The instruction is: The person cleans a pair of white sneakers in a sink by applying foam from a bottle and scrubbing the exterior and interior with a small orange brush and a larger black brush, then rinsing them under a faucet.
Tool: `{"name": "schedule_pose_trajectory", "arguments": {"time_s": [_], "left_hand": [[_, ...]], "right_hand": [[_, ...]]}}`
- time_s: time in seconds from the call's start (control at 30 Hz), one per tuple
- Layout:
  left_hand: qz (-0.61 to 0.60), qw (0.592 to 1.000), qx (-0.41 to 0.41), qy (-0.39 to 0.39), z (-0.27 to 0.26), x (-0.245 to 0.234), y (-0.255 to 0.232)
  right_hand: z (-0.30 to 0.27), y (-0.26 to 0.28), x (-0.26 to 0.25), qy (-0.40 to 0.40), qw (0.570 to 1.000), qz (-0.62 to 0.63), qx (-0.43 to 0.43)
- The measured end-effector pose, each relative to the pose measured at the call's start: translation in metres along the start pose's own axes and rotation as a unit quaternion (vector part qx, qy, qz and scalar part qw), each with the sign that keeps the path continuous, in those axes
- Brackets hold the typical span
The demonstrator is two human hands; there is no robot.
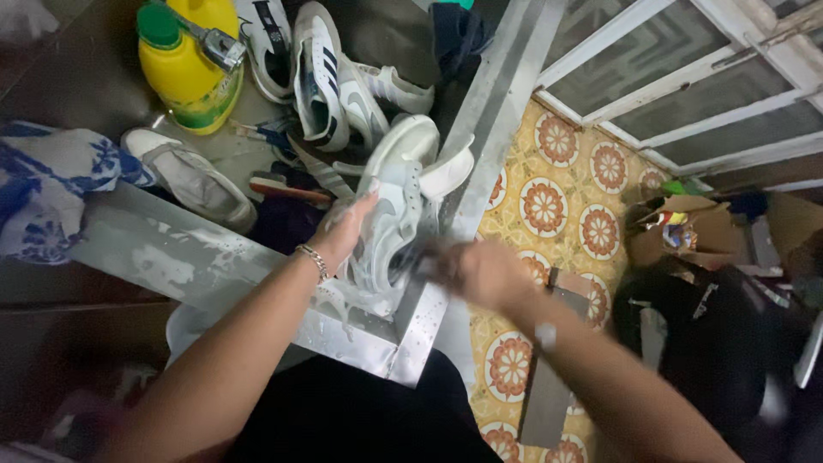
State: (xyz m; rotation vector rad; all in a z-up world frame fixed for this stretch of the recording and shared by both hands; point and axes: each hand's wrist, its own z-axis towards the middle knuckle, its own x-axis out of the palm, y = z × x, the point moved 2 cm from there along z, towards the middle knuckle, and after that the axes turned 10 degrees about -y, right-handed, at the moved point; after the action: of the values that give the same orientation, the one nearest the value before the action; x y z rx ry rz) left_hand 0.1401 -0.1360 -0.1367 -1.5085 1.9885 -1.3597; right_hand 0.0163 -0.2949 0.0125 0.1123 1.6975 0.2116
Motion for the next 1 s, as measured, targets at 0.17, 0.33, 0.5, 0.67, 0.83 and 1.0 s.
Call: {"name": "schedule_pose_trajectory", "arguments": {"time_s": [0.17, 0.33, 0.5, 0.67, 0.83, 1.0], "left_hand": [[0.019, 0.999, -0.027, -0.005, -0.001, 0.000, -0.005], [0.002, 0.999, -0.040, 0.000, -0.004, 0.002, -0.010], [0.001, 1.000, -0.022, -0.007, -0.004, 0.004, -0.008], [-0.060, 0.996, -0.066, 0.013, 0.004, -0.002, -0.001], [-0.151, 0.982, -0.098, -0.049, 0.016, -0.010, 0.013], [-0.155, 0.987, 0.046, 0.002, 0.030, -0.018, 0.017]], "right_hand": [[0.025, -0.011, 0.008, 0.161, 0.973, -0.163, 0.040], [0.027, -0.019, -0.021, 0.089, 0.992, -0.045, 0.073], [0.020, -0.007, 0.004, 0.123, 0.988, -0.088, 0.004], [0.039, -0.024, -0.021, 0.068, 0.985, -0.040, 0.154], [-0.002, 0.048, 0.029, -0.055, 0.943, 0.266, 0.190], [0.030, 0.030, 0.044, -0.190, 0.900, 0.300, 0.254]]}}
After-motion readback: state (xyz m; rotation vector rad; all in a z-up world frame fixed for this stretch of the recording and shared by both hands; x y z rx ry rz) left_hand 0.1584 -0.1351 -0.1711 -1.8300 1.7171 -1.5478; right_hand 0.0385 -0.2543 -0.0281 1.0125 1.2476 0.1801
